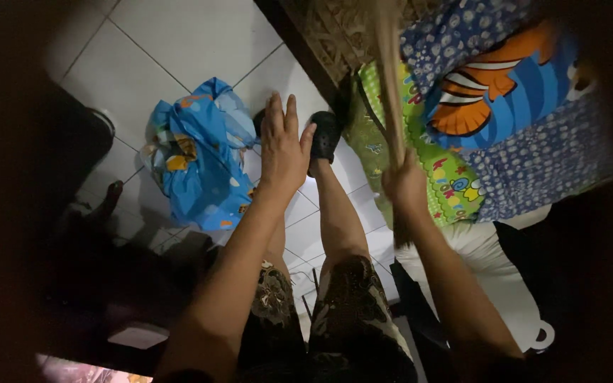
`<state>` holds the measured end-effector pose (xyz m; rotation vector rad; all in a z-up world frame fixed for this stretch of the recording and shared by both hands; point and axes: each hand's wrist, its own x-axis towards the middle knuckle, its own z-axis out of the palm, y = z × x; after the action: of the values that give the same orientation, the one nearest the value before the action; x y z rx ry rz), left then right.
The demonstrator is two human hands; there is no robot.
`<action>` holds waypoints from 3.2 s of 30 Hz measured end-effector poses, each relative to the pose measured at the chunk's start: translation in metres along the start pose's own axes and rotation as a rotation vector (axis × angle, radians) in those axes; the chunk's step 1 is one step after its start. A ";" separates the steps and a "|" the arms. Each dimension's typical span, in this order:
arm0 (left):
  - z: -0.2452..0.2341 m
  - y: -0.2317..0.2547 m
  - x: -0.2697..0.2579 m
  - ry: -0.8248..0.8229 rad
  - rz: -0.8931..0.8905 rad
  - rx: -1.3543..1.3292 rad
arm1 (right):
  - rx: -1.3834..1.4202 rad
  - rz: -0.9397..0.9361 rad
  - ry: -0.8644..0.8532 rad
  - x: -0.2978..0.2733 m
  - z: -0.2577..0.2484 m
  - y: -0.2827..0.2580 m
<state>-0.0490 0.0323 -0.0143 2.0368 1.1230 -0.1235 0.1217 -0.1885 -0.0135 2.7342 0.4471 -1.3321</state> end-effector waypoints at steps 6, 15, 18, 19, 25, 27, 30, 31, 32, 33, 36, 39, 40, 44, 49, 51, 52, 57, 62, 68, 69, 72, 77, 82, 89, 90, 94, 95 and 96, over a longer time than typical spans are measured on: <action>0.003 -0.001 -0.003 0.014 -0.014 0.017 | 0.051 -0.162 0.056 0.034 0.022 -0.017; -0.001 -0.010 -0.004 0.026 -0.059 -0.014 | -0.288 -0.101 -0.238 -0.061 0.024 0.038; -0.005 -0.007 -0.004 -0.007 -0.075 -0.062 | -0.113 -0.106 -0.035 -0.035 0.014 0.008; -0.001 -0.009 -0.005 0.009 -0.056 -0.053 | 0.019 -0.084 -0.006 -0.016 0.019 0.002; -0.001 -0.009 -0.009 0.007 -0.048 -0.023 | 0.151 -0.074 0.071 0.032 0.042 -0.069; -0.004 -0.011 -0.011 0.003 -0.063 -0.040 | -0.019 -0.181 0.116 0.025 0.063 -0.060; -0.008 -0.016 -0.014 0.001 -0.060 -0.055 | -0.113 -0.022 -0.176 -0.006 0.072 -0.028; -0.009 -0.017 -0.015 0.007 -0.063 -0.054 | -0.089 -0.077 -0.163 -0.023 0.061 -0.020; -0.010 -0.019 -0.015 0.013 -0.065 -0.052 | -0.064 -0.133 -0.149 -0.040 0.050 -0.013; -0.009 -0.021 -0.015 0.015 -0.067 -0.053 | -0.066 -0.135 -0.149 -0.047 0.038 -0.013; -0.009 -0.024 -0.015 0.052 -0.047 -0.057 | -0.072 -0.133 -0.085 -0.055 0.009 -0.014; -0.009 -0.021 -0.016 0.033 -0.052 -0.069 | -0.072 -0.075 -0.016 -0.028 0.003 -0.021; -0.007 -0.021 -0.017 0.036 -0.050 -0.064 | -0.012 -0.061 0.029 -0.012 0.006 -0.025; -0.009 -0.017 -0.014 0.030 -0.062 -0.043 | -0.006 -0.068 0.064 0.019 0.059 -0.029; -0.008 -0.028 -0.015 0.055 -0.060 -0.018 | -0.093 -0.173 -0.172 -0.048 0.094 -0.036; -0.007 -0.035 -0.014 0.085 -0.044 0.011 | -0.108 -0.167 -0.248 -0.084 0.062 -0.050; -0.008 -0.038 -0.012 0.076 -0.036 0.046 | -0.052 -0.142 -0.237 -0.096 0.044 -0.053; -0.014 -0.039 -0.009 0.070 -0.060 0.058 | 0.030 -0.024 -0.158 -0.095 0.018 -0.028; -0.007 -0.033 -0.014 0.109 -0.059 -0.015 | 0.110 -0.005 0.134 -0.011 0.076 -0.012; 0.001 -0.042 -0.019 0.033 -0.131 0.030 | -0.069 -0.017 -0.252 -0.066 0.163 0.028; -0.003 -0.043 -0.019 0.031 -0.131 0.029 | -0.059 0.008 -0.277 -0.083 0.124 0.004; -0.012 -0.043 -0.017 0.019 -0.099 0.056 | -0.027 0.079 -0.348 -0.120 0.023 -0.054; -0.013 -0.031 -0.016 0.035 -0.124 -0.019 | 0.090 0.133 -0.166 -0.088 0.020 -0.039; 0.002 -0.027 -0.021 0.064 -0.029 -0.003 | 0.298 0.116 -0.105 -0.049 0.081 -0.049; -0.011 -0.028 -0.020 0.023 -0.096 -0.069 | -0.095 -0.068 -0.454 -0.155 0.111 -0.014; -0.013 -0.029 -0.021 0.025 -0.095 -0.071 | -0.096 -0.069 -0.452 -0.158 0.097 -0.012; -0.022 -0.029 -0.020 0.020 -0.073 -0.018 | 0.062 -0.063 -0.257 -0.146 0.044 -0.030; -0.024 -0.027 -0.019 0.001 -0.105 -0.055 | 0.073 0.177 -0.238 -0.137 0.030 -0.041; -0.020 -0.026 -0.020 0.001 -0.106 -0.058 | 0.071 0.177 -0.238 -0.124 0.049 -0.024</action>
<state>-0.0861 0.0403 -0.0072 1.9270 1.2223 -0.1418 0.0060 -0.2033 0.0541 2.5503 0.1392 -1.6235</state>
